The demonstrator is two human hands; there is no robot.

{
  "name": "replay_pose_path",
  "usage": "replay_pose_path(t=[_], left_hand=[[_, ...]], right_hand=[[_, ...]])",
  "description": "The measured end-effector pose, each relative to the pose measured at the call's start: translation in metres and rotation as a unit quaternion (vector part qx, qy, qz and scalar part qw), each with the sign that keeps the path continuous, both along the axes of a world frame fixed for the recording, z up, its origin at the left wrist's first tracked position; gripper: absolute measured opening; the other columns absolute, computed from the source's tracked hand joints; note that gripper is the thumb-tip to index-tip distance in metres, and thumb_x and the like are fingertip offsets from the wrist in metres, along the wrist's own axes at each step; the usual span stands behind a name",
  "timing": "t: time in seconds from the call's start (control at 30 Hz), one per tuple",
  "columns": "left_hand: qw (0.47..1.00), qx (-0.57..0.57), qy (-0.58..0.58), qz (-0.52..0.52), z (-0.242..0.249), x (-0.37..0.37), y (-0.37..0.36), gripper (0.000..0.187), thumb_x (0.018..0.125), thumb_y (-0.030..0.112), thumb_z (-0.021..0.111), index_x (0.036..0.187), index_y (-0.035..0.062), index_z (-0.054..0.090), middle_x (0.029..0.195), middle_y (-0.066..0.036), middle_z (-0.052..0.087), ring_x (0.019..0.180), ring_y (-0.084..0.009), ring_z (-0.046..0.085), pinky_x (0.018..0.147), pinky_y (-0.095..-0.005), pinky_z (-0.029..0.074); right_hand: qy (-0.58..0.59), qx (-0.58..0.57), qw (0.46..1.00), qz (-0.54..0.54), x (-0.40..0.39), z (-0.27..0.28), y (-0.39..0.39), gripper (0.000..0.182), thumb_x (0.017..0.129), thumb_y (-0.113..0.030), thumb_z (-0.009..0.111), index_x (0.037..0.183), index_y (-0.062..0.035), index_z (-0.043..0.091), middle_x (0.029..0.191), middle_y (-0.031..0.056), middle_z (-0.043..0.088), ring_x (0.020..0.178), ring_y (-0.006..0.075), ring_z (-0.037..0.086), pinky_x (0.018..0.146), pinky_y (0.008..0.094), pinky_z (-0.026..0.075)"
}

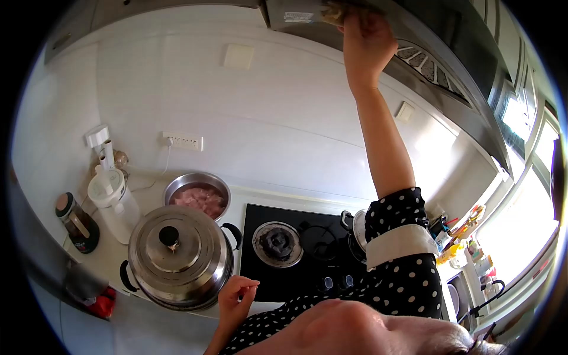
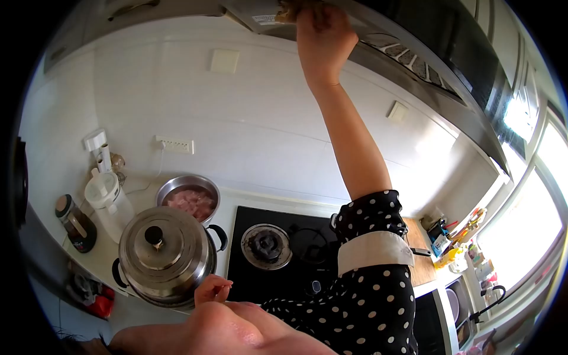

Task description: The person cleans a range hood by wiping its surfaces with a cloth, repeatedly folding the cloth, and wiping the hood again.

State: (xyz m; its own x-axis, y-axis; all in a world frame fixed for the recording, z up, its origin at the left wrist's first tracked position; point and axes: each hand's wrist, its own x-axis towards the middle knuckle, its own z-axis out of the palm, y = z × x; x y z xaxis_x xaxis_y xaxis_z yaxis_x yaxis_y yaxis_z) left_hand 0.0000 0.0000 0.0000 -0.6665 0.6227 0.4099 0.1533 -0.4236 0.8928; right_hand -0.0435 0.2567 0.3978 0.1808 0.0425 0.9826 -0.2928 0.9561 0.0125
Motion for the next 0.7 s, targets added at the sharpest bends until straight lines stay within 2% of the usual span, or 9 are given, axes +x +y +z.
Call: replay_pose_path(t=[0.07,0.17,0.37,0.47,0.57,0.67,0.7], left_hand=[[1.0,0.005,-0.007,0.001,-0.001,0.001,0.001,0.012,0.077,-0.002,0.058,0.086,0.0027,0.062,0.079,-0.003,0.054,0.062,-0.0057,0.045,0.055,-0.0174,0.036],[1.0,0.003,0.002,0.005,0.0,0.002,-0.002,0.012,0.076,-0.003,0.058,0.086,0.0024,0.062,0.079,-0.002,0.054,0.062,-0.0055,0.045,0.055,-0.0173,0.036],[1.0,0.007,0.001,0.004,0.002,0.003,-0.001,0.011,0.076,-0.003,0.058,0.085,0.0021,0.063,0.079,-0.002,0.054,0.062,-0.0054,0.046,0.055,-0.017,0.036],[1.0,-0.001,0.0,0.012,-0.002,0.003,-0.001,0.011,0.076,-0.003,0.058,0.085,0.0021,0.063,0.08,-0.003,0.054,0.062,-0.0053,0.046,0.055,-0.0167,0.036],[1.0,-0.003,-0.009,0.012,-0.004,0.003,-0.001,0.011,0.076,-0.003,0.058,0.085,0.002,0.063,0.08,-0.002,0.054,0.062,-0.0051,0.046,0.055,-0.0166,0.036],[1.0,-0.004,-0.007,0.013,-0.004,0.003,-0.001,0.011,0.076,-0.003,0.058,0.085,0.0018,0.063,0.08,-0.002,0.054,0.062,-0.005,0.046,0.055,-0.0165,0.036],[1.0,-0.003,-0.012,0.011,-0.004,0.003,-0.001,0.011,0.076,-0.003,0.058,0.085,0.0018,0.063,0.08,-0.002,0.054,0.062,-0.005,0.046,0.055,-0.0165,0.036]], right_hand=[[0.03,0.005,1.0,-0.004,-0.002,-0.001,-0.004,0.024,0.08,-0.008,0.063,0.064,-0.0016,0.045,0.058,-0.0003,0.046,0.056,0.005,0.04,0.05,0.0211,0.036],[0.013,0.029,0.987,0.157,0.0,-0.001,-0.023,0.024,0.08,-0.006,0.062,0.064,-0.0014,0.044,0.056,-0.0018,0.042,0.054,0.0046,0.036,0.048,0.0207,0.032],[0.023,0.033,0.999,0.025,0.0,0.0,-0.007,0.023,0.081,-0.005,0.061,0.065,-0.0015,0.046,0.058,-0.003,0.044,0.056,0.0041,0.039,0.049,0.0193,0.035],[0.03,0.044,0.998,0.03,0.0,0.0,-0.009,0.023,0.082,-0.005,0.06,0.064,-0.0018,0.046,0.056,-0.0038,0.043,0.055,0.0043,0.039,0.048,0.0194,0.036],[-0.005,0.023,0.997,0.072,0.0,-0.001,-0.01,0.013,0.083,-0.003,0.057,0.071,-0.0015,0.05,0.063,-0.0015,0.048,0.059,0.0046,0.043,0.055,0.0185,0.038],[-0.003,0.001,0.99,0.144,-0.008,0.002,0.008,0.021,0.079,-0.013,0.064,0.079,0.0076,0.058,0.073,0.0112,0.062,0.063,0.0146,0.062,0.056,0.0262,0.055],[-0.004,-0.009,0.989,0.149,-0.008,0.002,0.008,0.021,0.079,-0.012,0.064,0.079,0.0078,0.058,0.073,0.0108,0.062,0.062,0.0145,0.062,0.056,0.0261,0.055]])
